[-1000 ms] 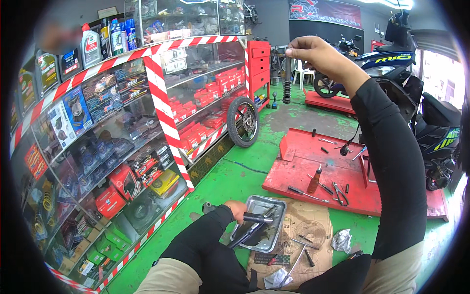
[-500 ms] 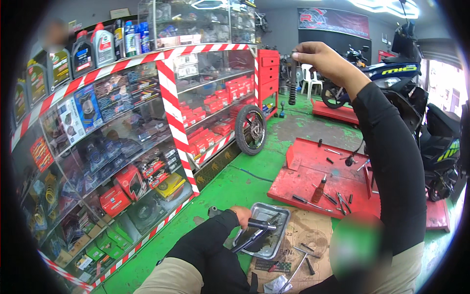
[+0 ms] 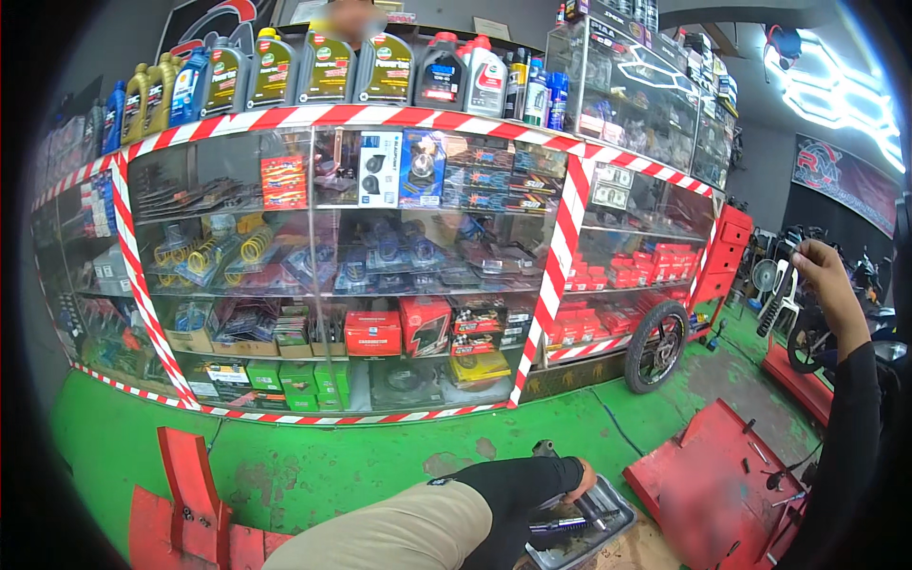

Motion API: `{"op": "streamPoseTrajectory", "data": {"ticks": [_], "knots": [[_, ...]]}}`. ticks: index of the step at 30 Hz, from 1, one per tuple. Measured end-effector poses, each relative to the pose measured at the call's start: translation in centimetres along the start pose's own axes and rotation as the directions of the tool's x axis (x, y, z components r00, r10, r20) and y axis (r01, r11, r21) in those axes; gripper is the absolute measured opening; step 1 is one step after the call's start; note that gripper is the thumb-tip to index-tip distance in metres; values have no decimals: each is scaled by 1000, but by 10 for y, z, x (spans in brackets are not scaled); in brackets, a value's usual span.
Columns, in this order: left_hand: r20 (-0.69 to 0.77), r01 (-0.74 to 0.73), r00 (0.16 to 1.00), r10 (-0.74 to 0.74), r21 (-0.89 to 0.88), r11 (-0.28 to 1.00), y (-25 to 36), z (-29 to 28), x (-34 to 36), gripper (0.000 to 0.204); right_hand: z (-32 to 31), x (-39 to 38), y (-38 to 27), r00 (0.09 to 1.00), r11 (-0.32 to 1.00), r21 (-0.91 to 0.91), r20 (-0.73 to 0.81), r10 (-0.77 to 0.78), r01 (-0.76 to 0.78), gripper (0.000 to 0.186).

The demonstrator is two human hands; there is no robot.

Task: Repairing or servicing the front forks of a motorcycle, including cleaning and reassembling components.

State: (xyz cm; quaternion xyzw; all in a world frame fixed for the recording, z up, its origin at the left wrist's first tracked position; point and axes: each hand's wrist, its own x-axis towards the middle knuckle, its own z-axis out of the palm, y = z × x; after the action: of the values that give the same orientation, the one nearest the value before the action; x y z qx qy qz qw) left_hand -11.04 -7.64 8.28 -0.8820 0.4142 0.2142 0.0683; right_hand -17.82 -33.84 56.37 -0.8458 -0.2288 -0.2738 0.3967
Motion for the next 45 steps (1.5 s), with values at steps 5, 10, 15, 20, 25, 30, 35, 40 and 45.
{"op": "streamPoseTrajectory", "data": {"ticks": [5, 10, 15, 20, 25, 30, 35, 40, 45], "knots": [[30, 2, 1000, -3, 38, 999, 2, -6, -6, 41, 0, 1, 4, 999, 999, -35, 4, 34, -34, 14], [41, -2, 999, 2, 18, 1000, -1, -7, -5, 41, 0, 2, 14, 1000, 1000, -24, 19, 14, -13, 15], [47, 9, 999, -11, 45, 999, 3, -8, -6, 42, 0, -1, 20, 1000, 999, -44, 16, -8, 8, 14], [46, -6, 999, 6, 20, 1000, -2, -4, -5, 44, -4, -11, 19, 997, 997, -19, 4, 71, -71, 12], [60, 6, 998, -5, -9, 1000, -4, -5, -7, 42, 0, -4, 35, 997, 997, -17, 14, 75, -75, 10], [17, 22, 1000, -22, 4, 1000, -4, -2, -11, 41, 1, -4, 37, 999, 999, -5, 19, 43, -43, 11], [64, 12, 998, -12, -1, 1000, -1, -6, -10, 43, 0, -2, 41, 1000, 999, -46, -8, 16, -17, 13], [66, 23, 998, -21, -25, 999, -6, -5, -11, 44, 4, -3, 37, 1000, 1000, -25, -6, 13, -13, 14], [81, 29, 996, -21, -94, 995, 1, -11, -16, 43, 5, -10, 31, 999, 997, -68, 13, 35, -34, 18]]}}
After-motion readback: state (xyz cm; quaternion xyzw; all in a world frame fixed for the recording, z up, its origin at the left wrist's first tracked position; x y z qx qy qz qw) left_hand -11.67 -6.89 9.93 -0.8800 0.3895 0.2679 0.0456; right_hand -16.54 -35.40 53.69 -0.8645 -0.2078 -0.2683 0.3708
